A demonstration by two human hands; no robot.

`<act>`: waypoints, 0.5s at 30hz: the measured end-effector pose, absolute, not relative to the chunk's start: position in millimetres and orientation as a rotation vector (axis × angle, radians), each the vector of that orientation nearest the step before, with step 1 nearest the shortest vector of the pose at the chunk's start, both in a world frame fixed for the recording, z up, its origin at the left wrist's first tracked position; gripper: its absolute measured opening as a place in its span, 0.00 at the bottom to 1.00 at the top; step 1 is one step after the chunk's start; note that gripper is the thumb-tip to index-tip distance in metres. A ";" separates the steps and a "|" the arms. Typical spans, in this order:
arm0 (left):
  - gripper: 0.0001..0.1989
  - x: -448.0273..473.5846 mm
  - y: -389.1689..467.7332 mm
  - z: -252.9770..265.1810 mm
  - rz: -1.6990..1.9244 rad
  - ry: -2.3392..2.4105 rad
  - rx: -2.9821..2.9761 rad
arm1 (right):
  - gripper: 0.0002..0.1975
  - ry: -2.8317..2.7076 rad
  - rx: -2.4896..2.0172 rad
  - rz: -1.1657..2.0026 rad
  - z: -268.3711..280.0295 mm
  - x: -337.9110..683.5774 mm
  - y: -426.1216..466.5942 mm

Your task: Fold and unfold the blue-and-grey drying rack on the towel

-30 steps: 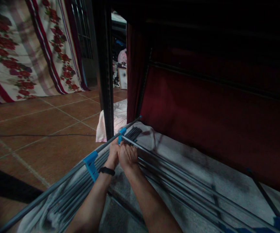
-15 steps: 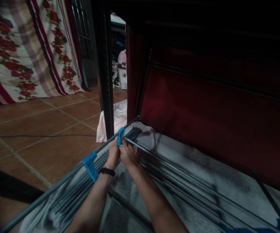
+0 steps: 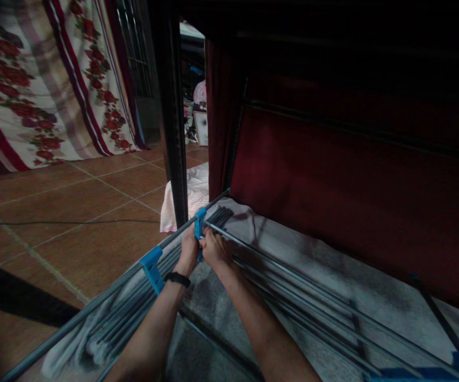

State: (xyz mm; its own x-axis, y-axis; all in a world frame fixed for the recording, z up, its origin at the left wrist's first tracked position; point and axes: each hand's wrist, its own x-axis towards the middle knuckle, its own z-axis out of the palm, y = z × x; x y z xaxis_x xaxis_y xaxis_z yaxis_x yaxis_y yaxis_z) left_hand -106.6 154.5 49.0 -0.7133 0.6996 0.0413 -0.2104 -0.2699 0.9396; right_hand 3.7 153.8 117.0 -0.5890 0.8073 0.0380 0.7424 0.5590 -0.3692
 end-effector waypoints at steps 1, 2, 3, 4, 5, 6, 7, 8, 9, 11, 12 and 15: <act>0.21 -105.8 153.6 49.0 2.025 1.404 0.622 | 0.17 -2.590 -1.310 0.487 117.5 3.8 153.8; 0.21 -105.3 152.7 48.9 2.024 1.414 0.623 | 0.18 -2.593 -1.314 0.498 117.8 3.8 153.9; 0.21 -105.0 152.0 48.5 2.023 1.425 0.623 | 0.19 -2.598 -1.315 0.504 117.8 3.4 153.9; 0.21 -105.1 151.5 48.1 2.024 1.440 0.623 | 0.19 -2.606 -1.313 0.505 117.6 2.9 154.1; 0.21 -105.5 151.2 47.5 2.027 1.455 0.624 | 0.19 -2.615 -1.310 0.503 117.3 2.1 154.3; 0.21 -106.2 151.1 46.9 2.030 1.469 0.627 | 0.19 -2.622 -1.306 0.499 116.9 1.2 154.7; 0.21 -107.1 151.4 46.3 2.031 1.480 0.633 | 0.19 -2.628 -1.302 0.494 116.6 0.3 155.2; 0.21 -108.1 151.7 45.6 2.031 1.490 0.641 | 0.19 -2.629 -1.301 0.486 116.6 -0.6 155.8; 0.21 -109.1 152.2 45.0 2.030 1.496 0.650 | 0.20 -2.628 -1.303 0.475 117.0 -1.5 156.4; 0.21 -110.5 153.2 44.2 2.030 1.501 0.672 | 0.19 -2.630 -1.310 0.439 118.7 -3.1 156.7; 0.21 -110.9 153.5 44.2 2.032 1.500 0.684 | 0.19 -2.639 -1.316 0.423 120.0 -3.9 156.0; 0.21 -110.4 152.4 46.7 2.066 1.494 0.703 | 0.17 -2.675 -1.325 0.387 124.2 -4.0 147.3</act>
State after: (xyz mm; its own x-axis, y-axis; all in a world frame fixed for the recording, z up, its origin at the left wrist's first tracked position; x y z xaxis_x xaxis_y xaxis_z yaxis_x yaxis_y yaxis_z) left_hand -110.4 152.4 46.7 -0.7463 0.6545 0.1207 -0.0901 -0.2791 0.9560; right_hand -4.0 147.3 124.2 -0.6056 0.7958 0.0037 0.7621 0.5813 -0.2853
